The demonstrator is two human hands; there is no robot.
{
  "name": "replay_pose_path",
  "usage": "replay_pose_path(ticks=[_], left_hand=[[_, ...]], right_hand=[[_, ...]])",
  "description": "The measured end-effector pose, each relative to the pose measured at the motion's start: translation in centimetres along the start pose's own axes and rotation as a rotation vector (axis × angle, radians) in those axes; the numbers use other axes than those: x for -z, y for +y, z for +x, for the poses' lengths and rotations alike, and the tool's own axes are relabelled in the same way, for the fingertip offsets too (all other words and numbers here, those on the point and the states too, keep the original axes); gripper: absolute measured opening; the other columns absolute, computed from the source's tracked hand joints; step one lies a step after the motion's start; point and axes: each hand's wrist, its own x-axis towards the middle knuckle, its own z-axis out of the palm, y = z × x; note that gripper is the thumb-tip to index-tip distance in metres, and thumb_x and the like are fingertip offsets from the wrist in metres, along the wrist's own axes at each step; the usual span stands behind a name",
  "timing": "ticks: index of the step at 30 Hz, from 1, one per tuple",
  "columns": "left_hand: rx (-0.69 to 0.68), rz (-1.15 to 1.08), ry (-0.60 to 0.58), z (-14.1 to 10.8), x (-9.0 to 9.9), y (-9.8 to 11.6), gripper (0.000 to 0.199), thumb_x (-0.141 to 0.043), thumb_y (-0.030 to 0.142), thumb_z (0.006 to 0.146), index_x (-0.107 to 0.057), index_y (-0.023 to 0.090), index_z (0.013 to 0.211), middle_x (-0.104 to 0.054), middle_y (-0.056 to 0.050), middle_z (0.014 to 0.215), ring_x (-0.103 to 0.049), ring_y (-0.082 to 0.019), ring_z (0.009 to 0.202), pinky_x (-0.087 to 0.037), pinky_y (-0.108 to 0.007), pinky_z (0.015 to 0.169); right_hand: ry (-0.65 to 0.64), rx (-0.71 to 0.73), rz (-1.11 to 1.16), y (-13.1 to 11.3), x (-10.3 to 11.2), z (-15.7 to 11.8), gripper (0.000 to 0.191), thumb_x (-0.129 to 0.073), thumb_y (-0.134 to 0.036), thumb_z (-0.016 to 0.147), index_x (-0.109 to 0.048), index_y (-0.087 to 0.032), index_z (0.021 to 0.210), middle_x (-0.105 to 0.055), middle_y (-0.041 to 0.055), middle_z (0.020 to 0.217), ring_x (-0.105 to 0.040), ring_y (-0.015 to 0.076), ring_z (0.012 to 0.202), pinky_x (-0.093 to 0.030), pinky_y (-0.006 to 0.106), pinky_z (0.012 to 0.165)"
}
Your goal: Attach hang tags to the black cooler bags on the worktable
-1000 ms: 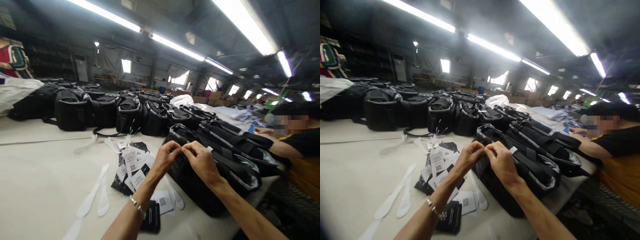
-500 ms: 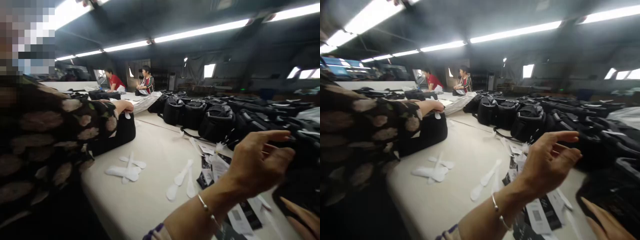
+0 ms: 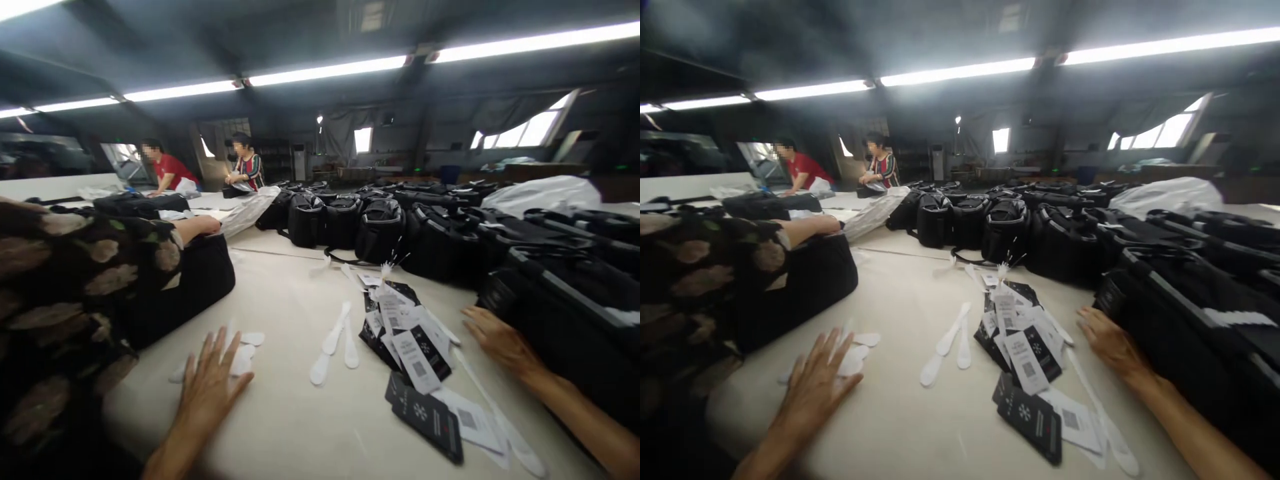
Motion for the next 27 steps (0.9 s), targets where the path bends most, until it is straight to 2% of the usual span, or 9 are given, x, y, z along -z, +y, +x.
replay_pose_path(ticks=[2, 4, 7, 10, 13, 16, 21, 24, 27], left_hand=[[0.135, 0.107, -0.146, -0.9, -1.2, -1.9, 0.067, -0.049, 0.044, 0.091, -0.038, 0.018, 0.151, -0.027, -0.014, 0.161, -0.021, -0.037, 0.149, -0.023, -0.066, 0.114], [0.161, 0.140, -0.267, -0.5, -1.8, -2.1, 0.064, -0.039, 0.045, 0.096, -0.031, 0.019, 0.154, -0.027, -0.013, 0.161, -0.023, -0.033, 0.149, -0.024, -0.064, 0.114], [0.070, 0.134, -0.351, 1.7, -2.3, 0.0, 0.060, -0.037, 0.042, 0.098, -0.030, 0.021, 0.154, -0.027, -0.012, 0.161, -0.022, -0.030, 0.150, -0.019, -0.062, 0.117], [-0.066, 0.079, -0.380, 4.5, -2.7, 3.8, 0.056, -0.038, 0.039, 0.099, -0.036, 0.022, 0.152, -0.029, -0.014, 0.160, -0.023, -0.032, 0.149, -0.019, -0.062, 0.117], [-0.270, -0.003, -0.410, 6.7, -2.8, 8.3, 0.050, -0.043, 0.036, 0.098, -0.046, 0.023, 0.146, -0.036, -0.014, 0.157, -0.028, -0.032, 0.147, -0.019, -0.061, 0.117], [-0.425, -0.157, -0.452, 8.4, -2.2, 12.1, 0.047, -0.052, 0.041, 0.093, -0.056, 0.024, 0.137, -0.047, -0.014, 0.150, -0.040, -0.034, 0.140, -0.025, -0.061, 0.115], [-0.418, -0.485, -0.371, 10.3, -1.2, 17.8, 0.036, -0.061, 0.037, 0.087, -0.068, 0.020, 0.118, -0.064, -0.015, 0.130, -0.056, -0.036, 0.122, -0.036, -0.051, 0.107], [-0.375, -0.600, -0.348, 11.7, -1.9, 21.3, 0.030, -0.060, 0.029, 0.086, -0.069, 0.019, 0.112, -0.069, -0.015, 0.119, -0.060, -0.035, 0.114, -0.038, -0.048, 0.104], [-0.289, -0.714, -0.304, 14.1, -3.8, 24.4, 0.040, -0.053, 0.028, 0.089, -0.062, 0.013, 0.125, -0.061, -0.020, 0.131, -0.054, -0.036, 0.123, -0.036, -0.050, 0.106]], right_hand=[[-0.091, -0.105, 0.008, -1.9, 0.4, -2.2, 0.057, -0.040, -0.060, 0.087, -0.070, -0.022, 0.118, -0.065, 0.0139, 0.129, -0.058, 0.0338, 0.124, -0.042, 0.048, 0.111], [-0.193, -0.225, 0.051, -3.5, 0.5, -5.1, 0.064, -0.038, -0.062, 0.091, -0.058, -0.023, 0.137, -0.057, 0.0099, 0.142, -0.053, 0.0325, 0.130, -0.045, 0.046, 0.109], [-0.263, -0.241, 0.027, -5.7, -0.5, -8.6, 0.066, -0.037, -0.061, 0.092, -0.050, -0.022, 0.144, -0.049, 0.0097, 0.149, -0.044, 0.0327, 0.138, -0.039, 0.050, 0.113], [-0.291, -0.149, -0.087, -7.9, -2.7, -9.5, 0.065, -0.038, -0.057, 0.092, -0.051, -0.017, 0.143, -0.044, 0.0131, 0.152, -0.033, 0.0320, 0.145, -0.024, 0.055, 0.120], [-0.321, -0.112, -0.142, -10.0, -4.0, -8.3, 0.069, -0.043, -0.053, 0.092, -0.046, -0.011, 0.147, -0.037, 0.0171, 0.156, -0.028, 0.0312, 0.147, -0.021, 0.051, 0.121], [-0.386, -0.085, -0.126, -11.8, -2.8, -6.5, 0.065, -0.052, -0.051, 0.091, -0.050, -0.014, 0.144, -0.044, 0.0158, 0.152, -0.036, 0.0313, 0.143, -0.027, 0.049, 0.119], [-0.201, -0.119, -0.103, -16.2, -0.1, -1.3, 0.032, -0.048, -0.040, 0.096, -0.072, -0.019, 0.100, -0.071, 0.0102, 0.111, -0.063, 0.0245, 0.106, -0.043, 0.036, 0.096], [-0.248, -0.112, -0.065, -19.4, -2.2, 3.0, 0.032, -0.055, -0.048, 0.093, -0.071, -0.020, 0.089, -0.072, 0.0072, 0.097, -0.065, 0.0209, 0.092, -0.045, 0.029, 0.082], [-0.332, -0.138, -0.080, -21.2, -5.7, 6.1, 0.029, -0.070, -0.047, 0.080, -0.072, -0.019, 0.084, -0.073, 0.0082, 0.088, -0.066, 0.0223, 0.085, -0.043, 0.028, 0.074]])
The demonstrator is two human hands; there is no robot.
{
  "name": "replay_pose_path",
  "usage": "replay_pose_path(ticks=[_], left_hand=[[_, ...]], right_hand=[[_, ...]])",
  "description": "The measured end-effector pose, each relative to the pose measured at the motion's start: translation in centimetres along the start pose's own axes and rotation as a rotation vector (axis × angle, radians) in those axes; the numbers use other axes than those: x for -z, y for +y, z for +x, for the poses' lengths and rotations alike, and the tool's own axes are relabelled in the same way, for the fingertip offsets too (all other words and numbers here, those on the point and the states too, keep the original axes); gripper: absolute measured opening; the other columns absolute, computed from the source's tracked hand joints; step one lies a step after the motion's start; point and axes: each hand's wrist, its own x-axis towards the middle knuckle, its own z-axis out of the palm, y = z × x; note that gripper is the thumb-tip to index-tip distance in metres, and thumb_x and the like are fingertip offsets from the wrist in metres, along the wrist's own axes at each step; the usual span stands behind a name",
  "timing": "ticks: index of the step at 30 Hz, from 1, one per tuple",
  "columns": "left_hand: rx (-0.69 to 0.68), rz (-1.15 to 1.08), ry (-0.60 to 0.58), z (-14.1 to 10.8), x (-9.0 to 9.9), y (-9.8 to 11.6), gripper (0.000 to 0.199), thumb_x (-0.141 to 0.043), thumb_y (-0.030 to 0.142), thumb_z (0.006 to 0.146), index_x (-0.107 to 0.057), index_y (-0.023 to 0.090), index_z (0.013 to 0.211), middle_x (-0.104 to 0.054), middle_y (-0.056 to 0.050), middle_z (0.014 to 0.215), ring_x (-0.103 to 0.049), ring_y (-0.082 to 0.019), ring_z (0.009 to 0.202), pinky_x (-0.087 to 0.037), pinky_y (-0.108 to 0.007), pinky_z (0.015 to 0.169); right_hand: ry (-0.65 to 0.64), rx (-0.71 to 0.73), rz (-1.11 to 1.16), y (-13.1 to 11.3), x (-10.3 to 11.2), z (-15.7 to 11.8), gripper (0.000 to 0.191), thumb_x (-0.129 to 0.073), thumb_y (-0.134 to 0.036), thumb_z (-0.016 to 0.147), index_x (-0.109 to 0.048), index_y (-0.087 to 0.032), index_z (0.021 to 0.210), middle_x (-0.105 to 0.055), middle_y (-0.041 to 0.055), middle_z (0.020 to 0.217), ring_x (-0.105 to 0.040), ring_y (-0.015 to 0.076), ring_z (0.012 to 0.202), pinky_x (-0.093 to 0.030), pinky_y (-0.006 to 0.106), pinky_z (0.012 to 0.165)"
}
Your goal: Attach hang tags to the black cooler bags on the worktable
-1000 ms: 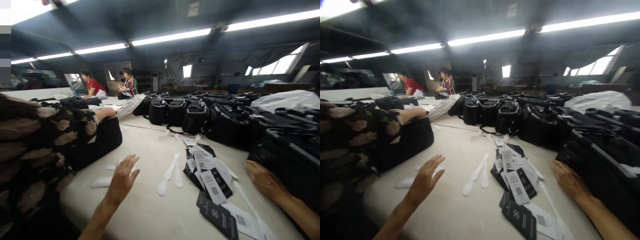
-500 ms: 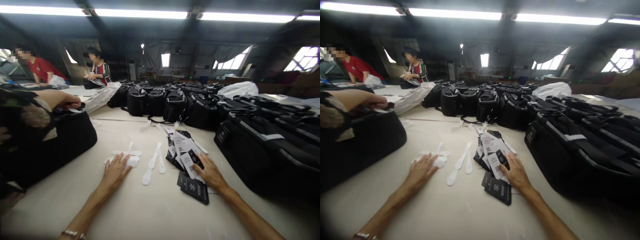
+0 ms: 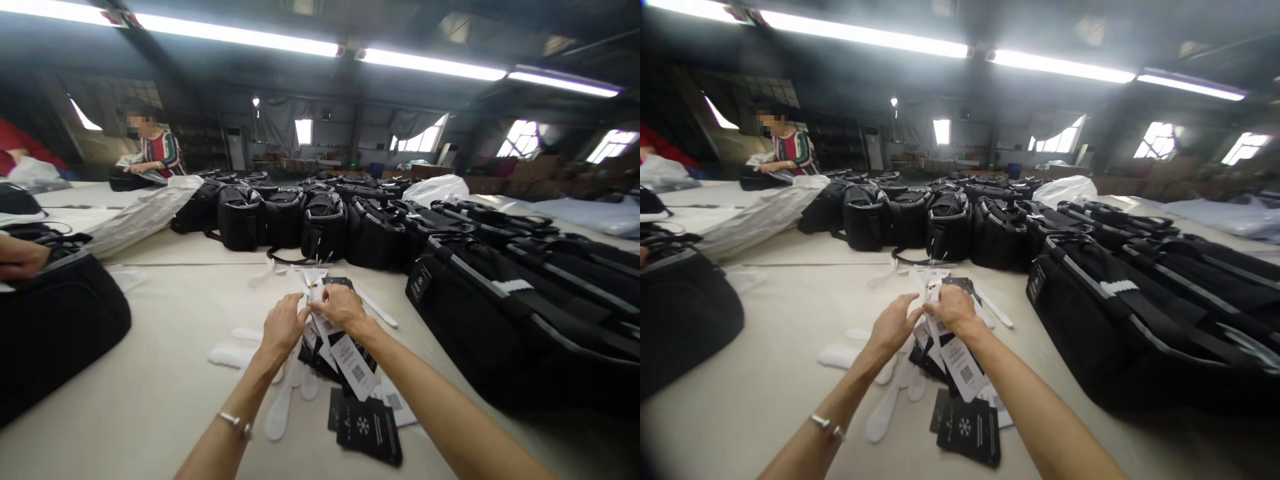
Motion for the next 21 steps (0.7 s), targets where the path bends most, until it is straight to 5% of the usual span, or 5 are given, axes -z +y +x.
replay_pose_path(ticks=[3, 6, 9, 13, 21], left_hand=[[0.036, -0.190, 0.035, 3.8, -1.7, -0.1, 0.038, -0.052, 0.031, 0.088, -0.063, 0.010, 0.118, -0.062, -0.022, 0.127, -0.056, -0.035, 0.121, -0.039, -0.046, 0.103], [-0.003, -0.421, -0.019, 6.1, -2.6, 0.1, 0.029, -0.056, 0.036, 0.084, -0.070, 0.015, 0.098, -0.072, -0.013, 0.103, -0.064, -0.029, 0.103, -0.046, -0.035, 0.092], [-0.070, -0.616, -0.079, 6.3, -2.8, 0.7, 0.032, -0.057, 0.046, 0.084, -0.070, 0.017, 0.092, -0.072, -0.006, 0.091, -0.065, -0.024, 0.089, -0.047, -0.029, 0.081], [-0.084, -0.734, -0.140, 5.7, -2.4, 1.1, 0.039, -0.060, 0.053, 0.082, -0.068, 0.016, 0.080, -0.067, -0.004, 0.077, -0.059, -0.021, 0.075, -0.045, -0.028, 0.071], [-0.054, -0.750, -0.136, 5.6, -2.5, 1.9, 0.043, -0.060, 0.060, 0.081, -0.067, 0.018, 0.076, -0.064, -0.003, 0.076, -0.056, -0.022, 0.078, -0.042, -0.030, 0.075]], right_hand=[[-0.062, 0.037, 0.003, -0.4, -1.3, 1.5, 0.019, -0.066, -0.038, 0.085, -0.074, -0.021, 0.083, -0.073, 0.0064, 0.089, -0.066, 0.0207, 0.086, -0.042, 0.027, 0.074], [-0.046, 0.098, 0.030, 0.3, -0.6, 1.2, 0.024, -0.054, -0.036, 0.094, -0.075, -0.024, 0.094, -0.071, 0.0057, 0.103, -0.063, 0.0199, 0.096, -0.042, 0.027, 0.081], [-0.024, 0.115, 0.092, 1.2, 1.1, 0.8, 0.028, -0.050, -0.036, 0.097, -0.074, -0.023, 0.099, -0.068, 0.0076, 0.111, -0.060, 0.0210, 0.103, -0.041, 0.028, 0.087], [-0.120, 0.093, 0.272, 2.5, 2.8, 1.1, 0.031, -0.056, -0.039, 0.092, -0.073, -0.017, 0.079, -0.068, 0.0048, 0.083, -0.062, 0.0176, 0.081, -0.045, 0.024, 0.072], [-0.260, 0.028, 0.490, 3.0, 4.0, 2.8, 0.025, -0.061, -0.038, 0.087, -0.068, -0.014, 0.085, -0.065, 0.0001, 0.071, -0.056, 0.0089, 0.060, -0.046, 0.019, 0.059]])
